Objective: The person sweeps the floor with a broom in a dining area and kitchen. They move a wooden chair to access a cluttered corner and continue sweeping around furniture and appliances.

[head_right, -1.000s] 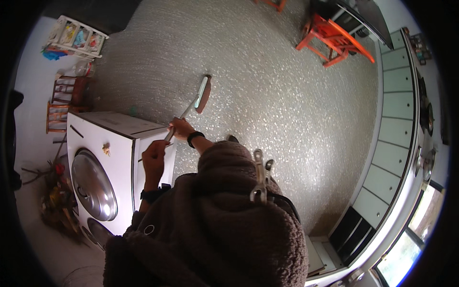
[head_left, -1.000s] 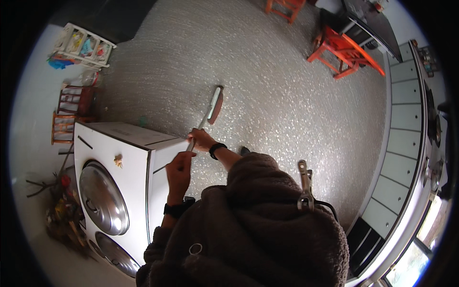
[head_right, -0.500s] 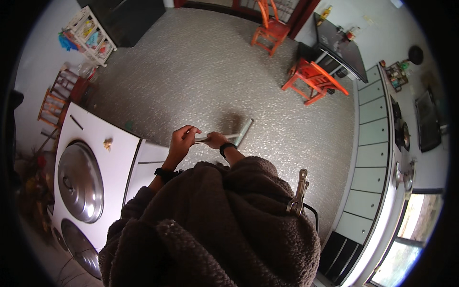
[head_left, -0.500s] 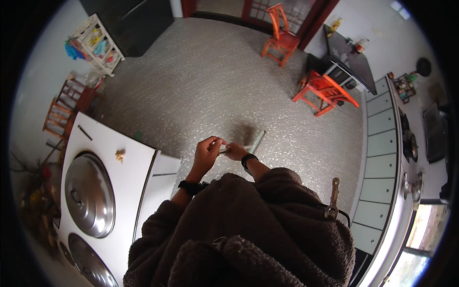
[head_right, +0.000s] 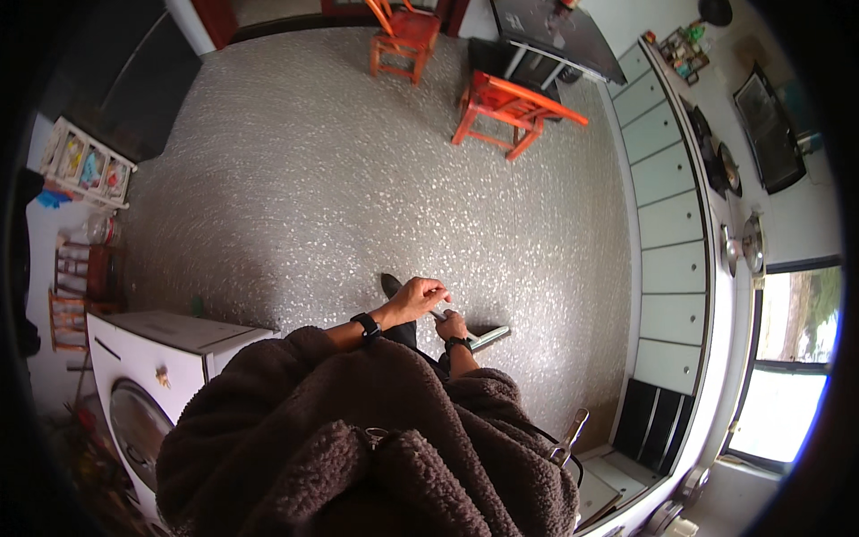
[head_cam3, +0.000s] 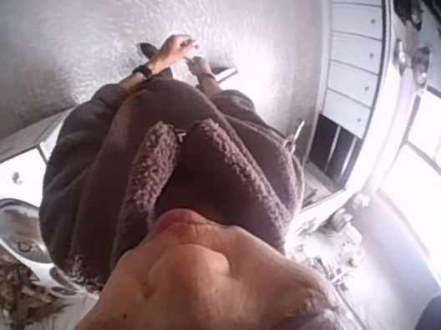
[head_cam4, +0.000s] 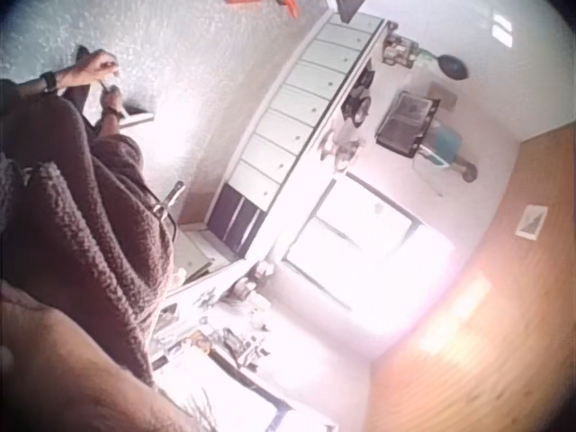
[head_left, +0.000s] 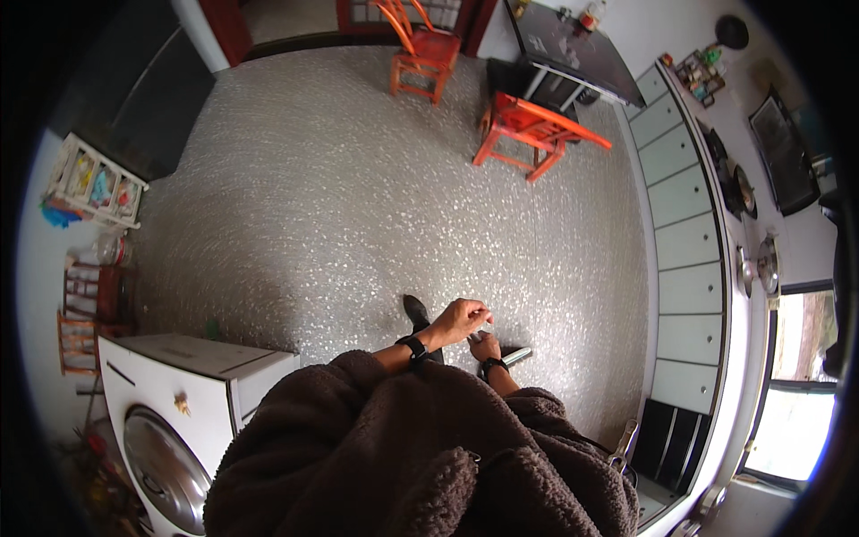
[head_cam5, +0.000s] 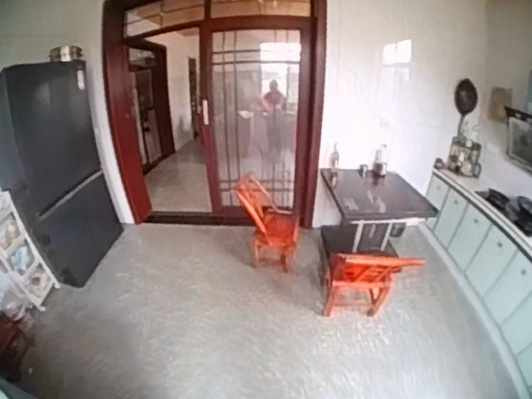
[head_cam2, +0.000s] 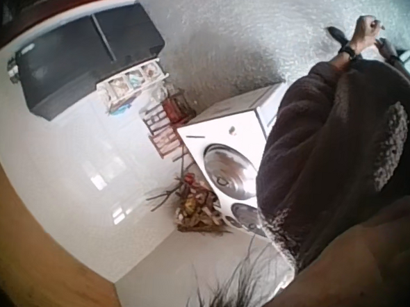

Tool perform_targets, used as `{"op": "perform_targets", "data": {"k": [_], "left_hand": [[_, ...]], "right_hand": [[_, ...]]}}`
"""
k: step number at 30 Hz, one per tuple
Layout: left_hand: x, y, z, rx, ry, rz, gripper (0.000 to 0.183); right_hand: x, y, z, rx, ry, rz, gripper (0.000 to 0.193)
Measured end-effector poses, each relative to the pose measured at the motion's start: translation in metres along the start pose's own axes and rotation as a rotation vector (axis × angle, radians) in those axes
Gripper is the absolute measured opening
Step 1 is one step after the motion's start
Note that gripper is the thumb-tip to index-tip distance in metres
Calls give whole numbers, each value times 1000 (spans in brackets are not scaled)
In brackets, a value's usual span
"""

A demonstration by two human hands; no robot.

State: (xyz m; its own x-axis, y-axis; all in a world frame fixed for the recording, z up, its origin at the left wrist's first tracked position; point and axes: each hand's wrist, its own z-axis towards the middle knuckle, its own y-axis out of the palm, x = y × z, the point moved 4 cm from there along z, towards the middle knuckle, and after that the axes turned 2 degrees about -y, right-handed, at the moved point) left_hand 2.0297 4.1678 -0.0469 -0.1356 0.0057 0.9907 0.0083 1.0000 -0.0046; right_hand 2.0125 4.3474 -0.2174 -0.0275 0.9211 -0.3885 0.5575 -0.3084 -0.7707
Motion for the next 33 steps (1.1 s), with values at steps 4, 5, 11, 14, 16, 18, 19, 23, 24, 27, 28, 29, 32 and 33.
{"op": "perform_targets", "data": {"k": [4, 5, 11, 14, 16, 18, 19, 23, 24, 27, 28, 29, 32, 33], "left_hand": [[2, -10, 52, 9, -9, -52, 21], [5, -16, 61, 61, 4, -78, 20], [8, -111, 50, 483, -167, -22, 18], [14, -170, 1, 771, -323, -10, 18], [25, -193, -43, 962, -349, -5, 16], [37, -201, -79, 1144, -321, -20, 16], [43, -203, -95, 1227, -299, -33, 16], [54, -204, -135, 1411, -385, 137, 20], [55, -202, -140, 1433, -388, 170, 21], [62, -200, -150, 1435, -308, 258, 20], [66, -200, -158, 1439, -272, 213, 20], [71, -200, -165, 1429, -225, 202, 20], [81, -198, -180, 1397, -108, 172, 19], [81, -199, -181, 1380, -83, 121, 19]], "right_hand": [[-2, -8, 53, 145, -63, 121, 26], [-9, -13, 70, 161, -52, 215, 22], [-127, -5, 151, -36, -435, 145, 10], [-214, 45, 161, -170, -622, 39, 15], [-268, 81, 147, -233, -814, -43, 19], [-315, 114, 121, -364, -916, -52, 18], [-335, 129, 107, -468, -925, -51, 17], [-396, 161, 56, -643, -1103, 54, 23], [-403, 165, 46, -680, -1113, 20, 24], [-415, 164, 28, -759, -965, 134, 27], [-418, 156, 20, -702, -1119, 143, 28], [-420, 149, 15, -688, -1129, 241, 29], [-417, 125, 8, -598, -1227, 295, 31], [-414, 116, 10, -566, -1268, 277, 31]]}}
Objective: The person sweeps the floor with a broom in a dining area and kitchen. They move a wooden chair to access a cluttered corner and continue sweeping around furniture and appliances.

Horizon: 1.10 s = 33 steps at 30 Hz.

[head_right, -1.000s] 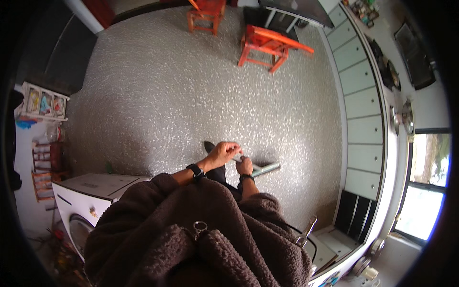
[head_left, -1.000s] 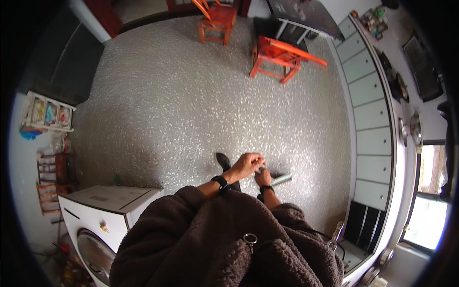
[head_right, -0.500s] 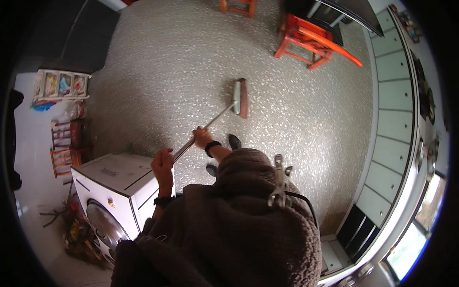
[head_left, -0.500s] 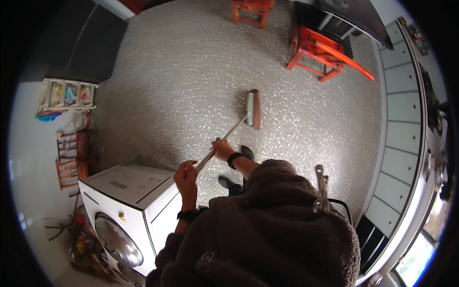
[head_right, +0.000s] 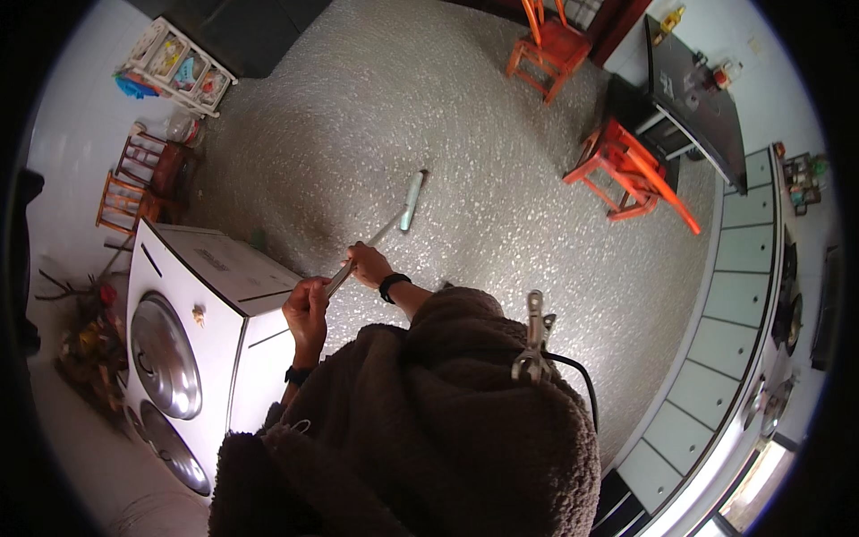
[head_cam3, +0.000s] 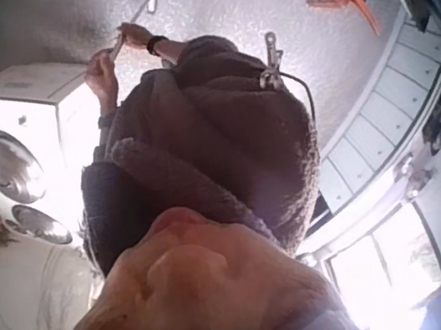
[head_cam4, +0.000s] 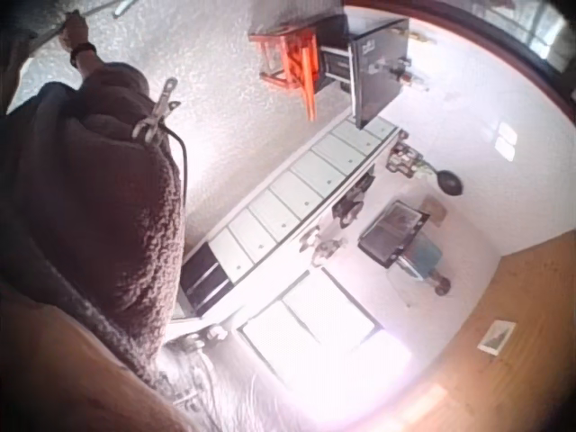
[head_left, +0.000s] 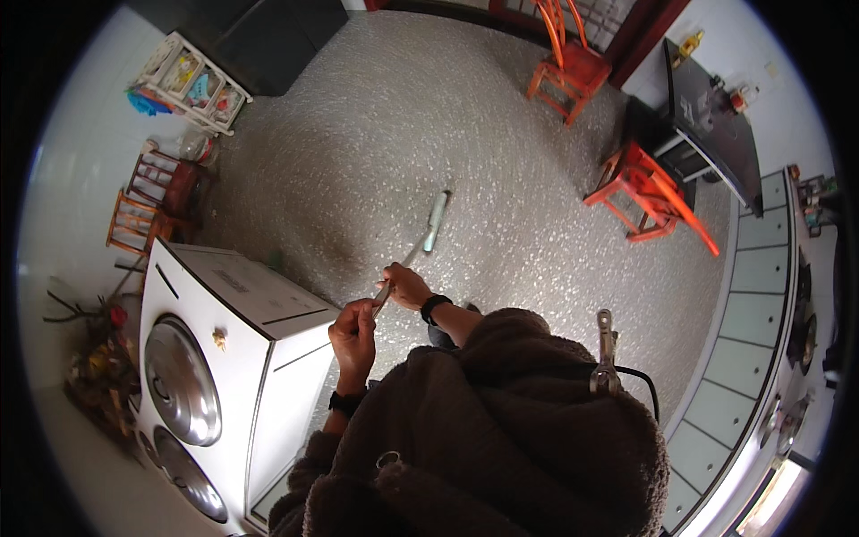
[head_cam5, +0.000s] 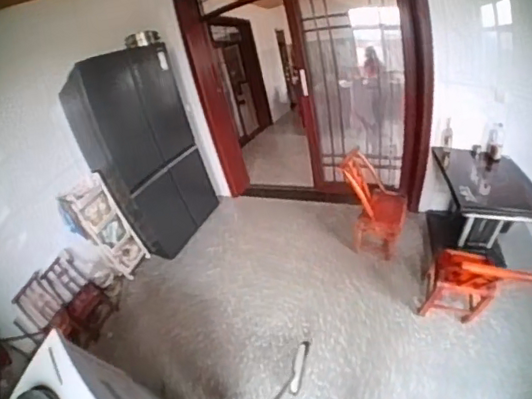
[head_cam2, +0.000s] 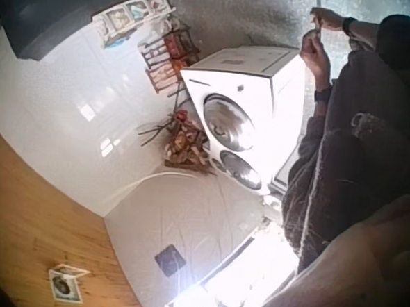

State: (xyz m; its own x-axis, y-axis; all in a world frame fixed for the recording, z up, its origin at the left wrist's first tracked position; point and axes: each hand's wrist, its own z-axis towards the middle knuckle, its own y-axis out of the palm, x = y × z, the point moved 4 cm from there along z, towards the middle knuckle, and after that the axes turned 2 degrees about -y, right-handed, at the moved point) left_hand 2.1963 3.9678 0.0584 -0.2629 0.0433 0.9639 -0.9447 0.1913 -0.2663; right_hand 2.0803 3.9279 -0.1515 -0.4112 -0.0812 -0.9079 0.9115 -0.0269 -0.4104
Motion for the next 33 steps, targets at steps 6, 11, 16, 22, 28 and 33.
{"op": "perform_targets", "data": {"k": [6, 11, 16, 22, 28, 33], "left_hand": [[-23, 32, 31, -200, -57, -170, 17], [-37, 92, 74, -441, -133, -2, 22], [-44, 185, 117, -636, -77, -14, 23], [-36, 267, 191, -719, -73, -90, 21], [-34, 252, 272, -473, -160, -53, 20], [-47, 166, 294, -73, -302, -56, 16]], "right_hand": [[42, -53, -12, -304, 311, -494, 19], [83, -115, -42, -247, 591, -493, 34], [141, -165, -75, -123, 785, -397, 38], [202, -210, -40, 118, 845, -327, 27], [213, -227, 60, -39, 728, -371, 20], [202, -172, 165, -350, 429, -401, 20]]}}
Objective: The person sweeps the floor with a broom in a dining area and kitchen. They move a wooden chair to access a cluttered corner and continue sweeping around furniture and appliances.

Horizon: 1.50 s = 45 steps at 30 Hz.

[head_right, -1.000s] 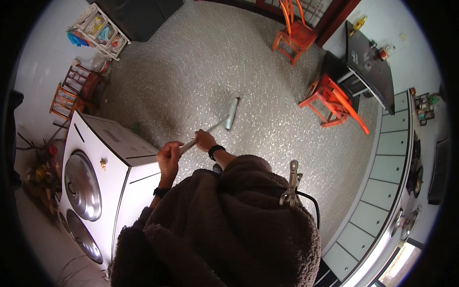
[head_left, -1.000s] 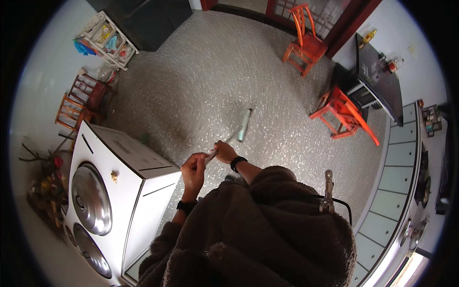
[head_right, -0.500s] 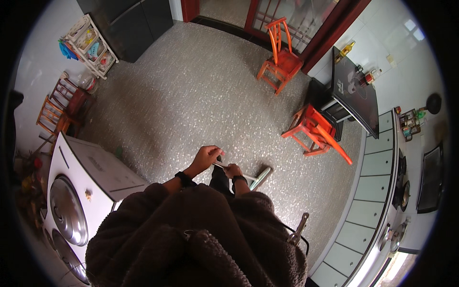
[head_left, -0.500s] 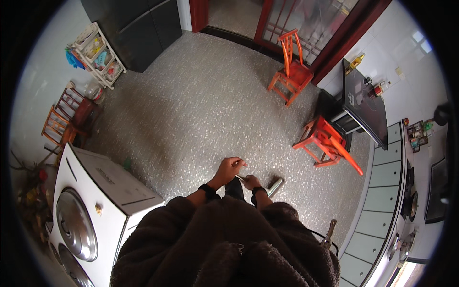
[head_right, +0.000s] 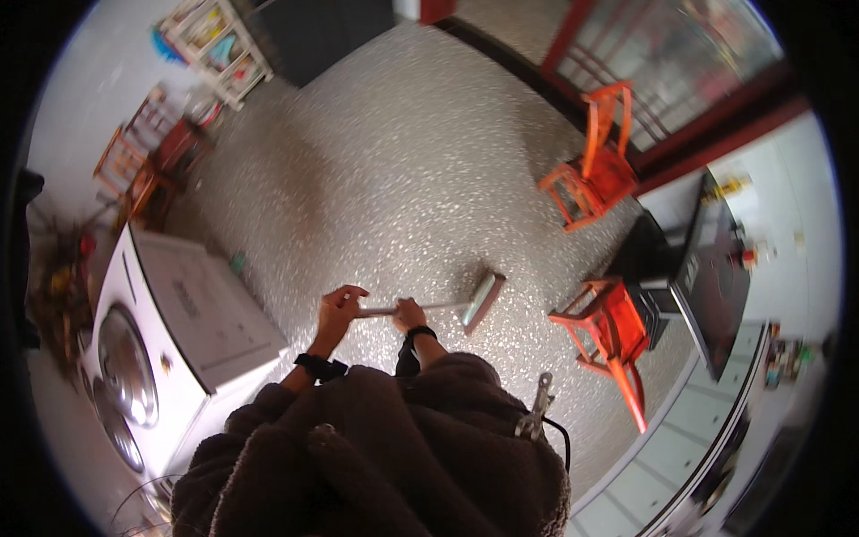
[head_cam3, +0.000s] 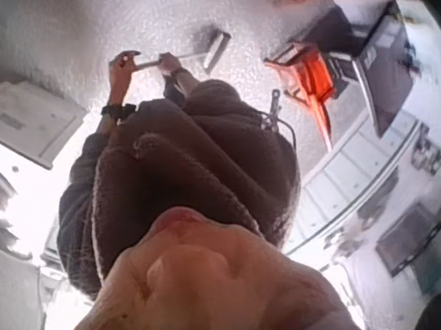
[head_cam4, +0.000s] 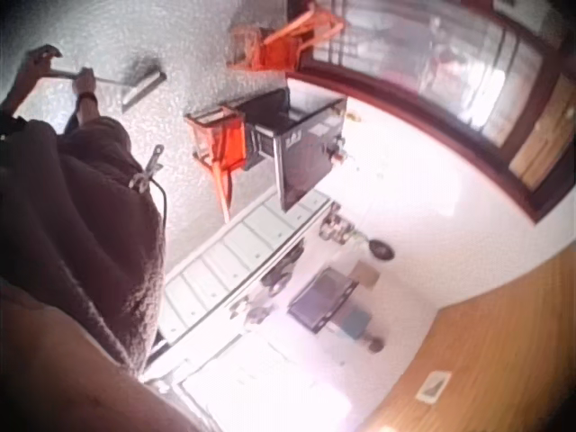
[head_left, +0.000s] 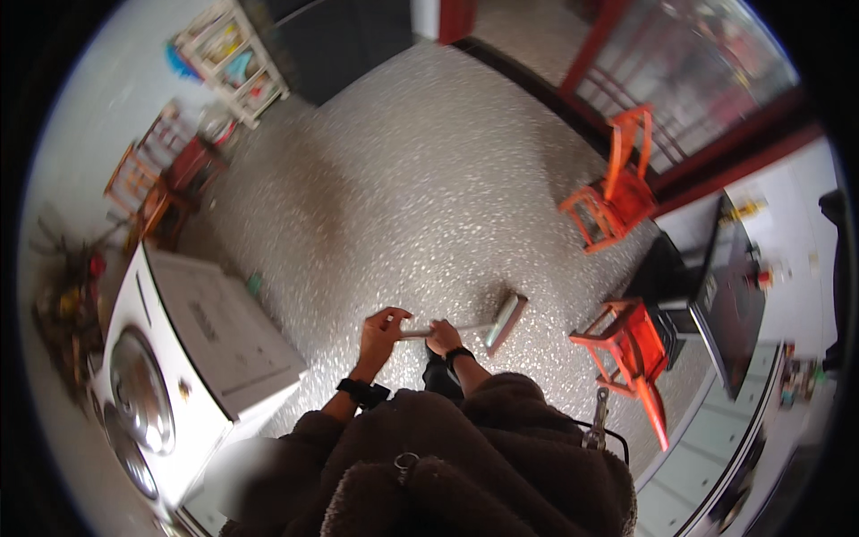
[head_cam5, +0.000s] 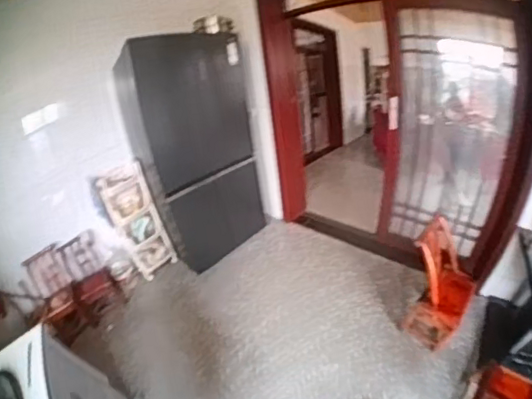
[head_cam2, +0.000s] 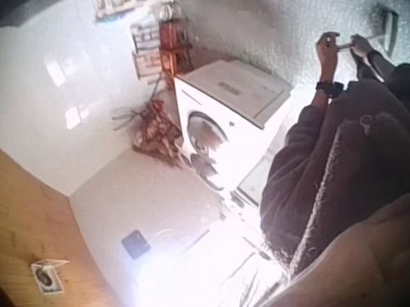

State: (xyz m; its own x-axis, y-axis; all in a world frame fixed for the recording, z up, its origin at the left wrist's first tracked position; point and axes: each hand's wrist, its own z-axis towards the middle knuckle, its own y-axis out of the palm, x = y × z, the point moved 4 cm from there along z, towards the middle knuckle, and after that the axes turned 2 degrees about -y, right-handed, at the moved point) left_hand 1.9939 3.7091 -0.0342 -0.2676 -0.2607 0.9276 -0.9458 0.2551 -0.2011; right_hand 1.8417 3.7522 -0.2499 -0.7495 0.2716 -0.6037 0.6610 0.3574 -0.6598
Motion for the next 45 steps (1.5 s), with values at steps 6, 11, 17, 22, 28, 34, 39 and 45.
{"op": "perform_targets", "data": {"k": [6, 11, 17, 22, 28, 34, 39, 45], "left_hand": [[-4, -83, -68, 579, -36, -142, 24], [1, -82, -134, 894, -105, -134, 28], [14, -44, -220, 1220, -52, -222, 26], [45, 3, -326, 1551, 51, -357, 24], [73, 74, -393, 1562, -138, -274, 22], [64, 94, -324, 1548, -300, -430, 16], [59, 36, -236, 1578, -312, -490, 17], [57, -44, -124, 1479, -189, -514, 18]], "right_hand": [[-122, 45, 47, -295, -402, -104, 20], [-198, 83, 31, -474, -795, -140, 23], [-233, 97, -50, -593, -1113, -79, 26], [-227, 100, -168, -867, -1439, -186, 33], [-167, 99, -276, -1474, -1457, -430, 16], [-131, 95, -263, -1906, -1451, -544, 21], [-173, 90, -156, -1948, -1515, -261, 25], [-260, 80, 8, -1571, -1446, -658, 14]]}}
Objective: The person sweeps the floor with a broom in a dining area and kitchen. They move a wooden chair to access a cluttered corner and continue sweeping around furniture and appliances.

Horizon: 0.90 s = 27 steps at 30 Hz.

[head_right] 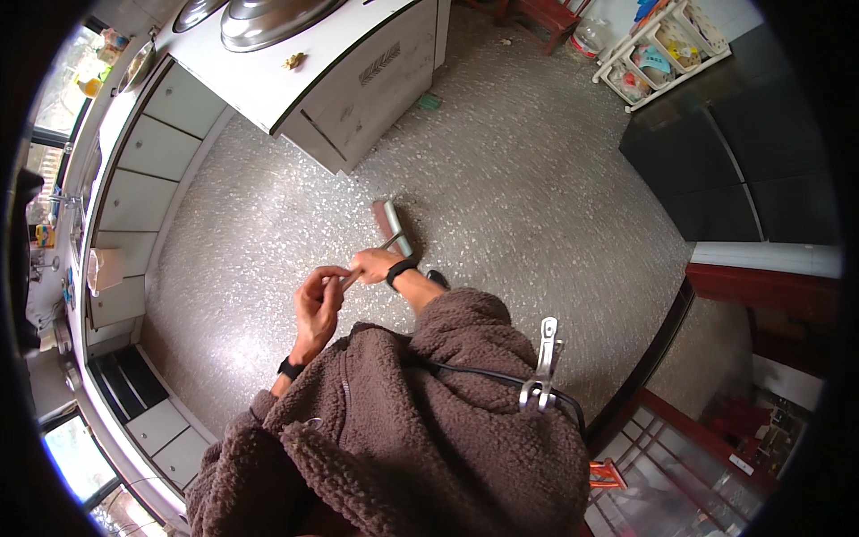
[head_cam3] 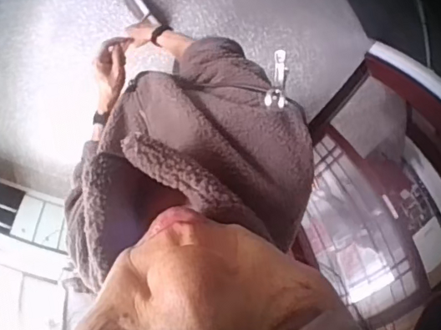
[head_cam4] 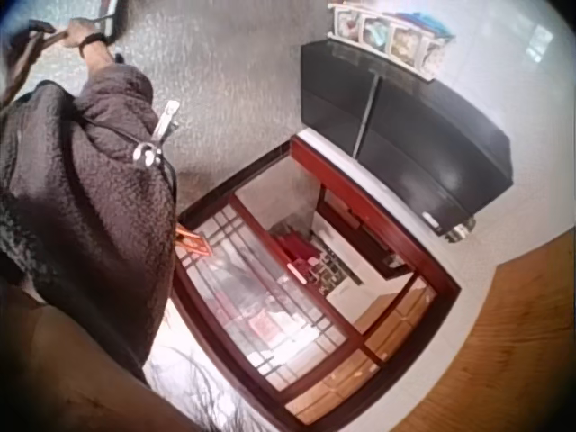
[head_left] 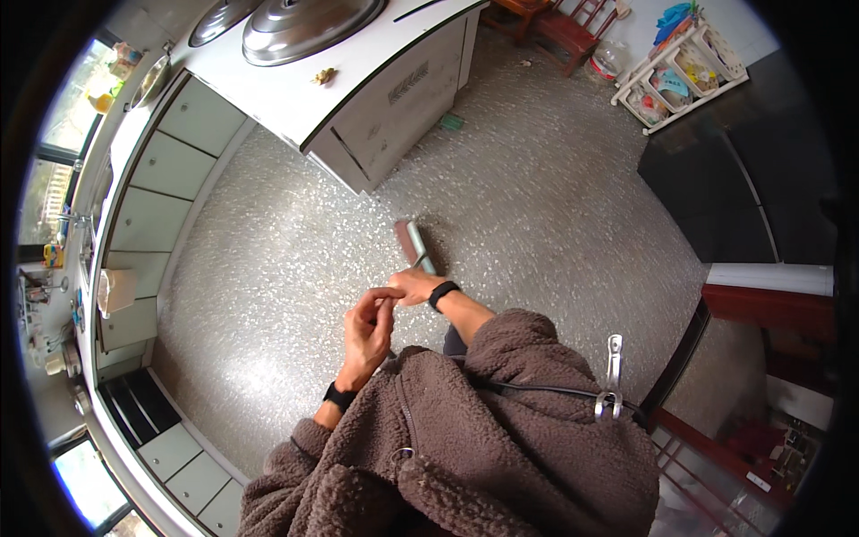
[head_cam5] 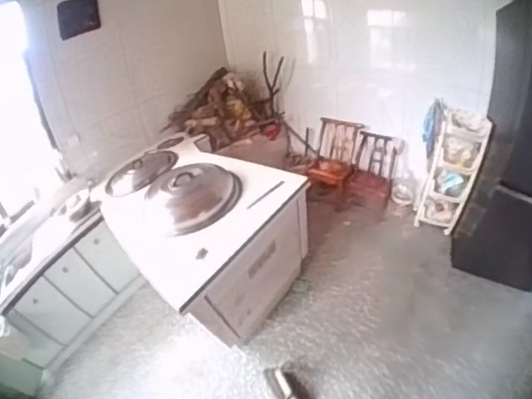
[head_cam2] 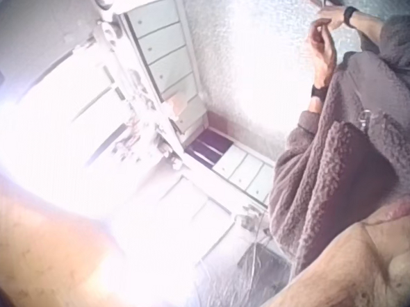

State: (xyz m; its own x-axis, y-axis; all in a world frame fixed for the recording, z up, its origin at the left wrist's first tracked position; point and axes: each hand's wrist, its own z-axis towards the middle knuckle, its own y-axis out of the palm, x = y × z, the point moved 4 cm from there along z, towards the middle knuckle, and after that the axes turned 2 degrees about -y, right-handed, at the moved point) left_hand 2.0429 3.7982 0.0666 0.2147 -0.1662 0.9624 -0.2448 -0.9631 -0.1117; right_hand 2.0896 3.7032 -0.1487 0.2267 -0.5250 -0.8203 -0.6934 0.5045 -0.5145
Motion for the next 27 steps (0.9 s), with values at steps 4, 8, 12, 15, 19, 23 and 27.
{"op": "perform_targets", "data": {"k": [4, 8, 12, 15, 19, 23, 27], "left_hand": [[1, 28, 29, 47, 65, 3, 16], [13, 16, 27, 136, 93, -64, 18], [39, -6, 13, 258, 219, -31, 17], [54, -16, 7, 341, 238, 49, 16], [57, -22, 28, 405, 184, 136, 17], [48, -22, 86, 403, 205, 118, 16], [43, -25, 129, 317, 105, -27, 17]], "right_hand": [[41, -50, -15, 14, 148, -150, 10], [26, -69, 0, 87, -24, -225, 8], [-16, -70, 31, 71, -158, -192, 7], [-48, -59, 55, 31, -310, -113, 7], [-58, -41, 92, -118, -375, 20, 10], [-35, -52, 112, -210, -311, 71, 24], [7, -106, 111, -88, -220, 31, 32]]}}
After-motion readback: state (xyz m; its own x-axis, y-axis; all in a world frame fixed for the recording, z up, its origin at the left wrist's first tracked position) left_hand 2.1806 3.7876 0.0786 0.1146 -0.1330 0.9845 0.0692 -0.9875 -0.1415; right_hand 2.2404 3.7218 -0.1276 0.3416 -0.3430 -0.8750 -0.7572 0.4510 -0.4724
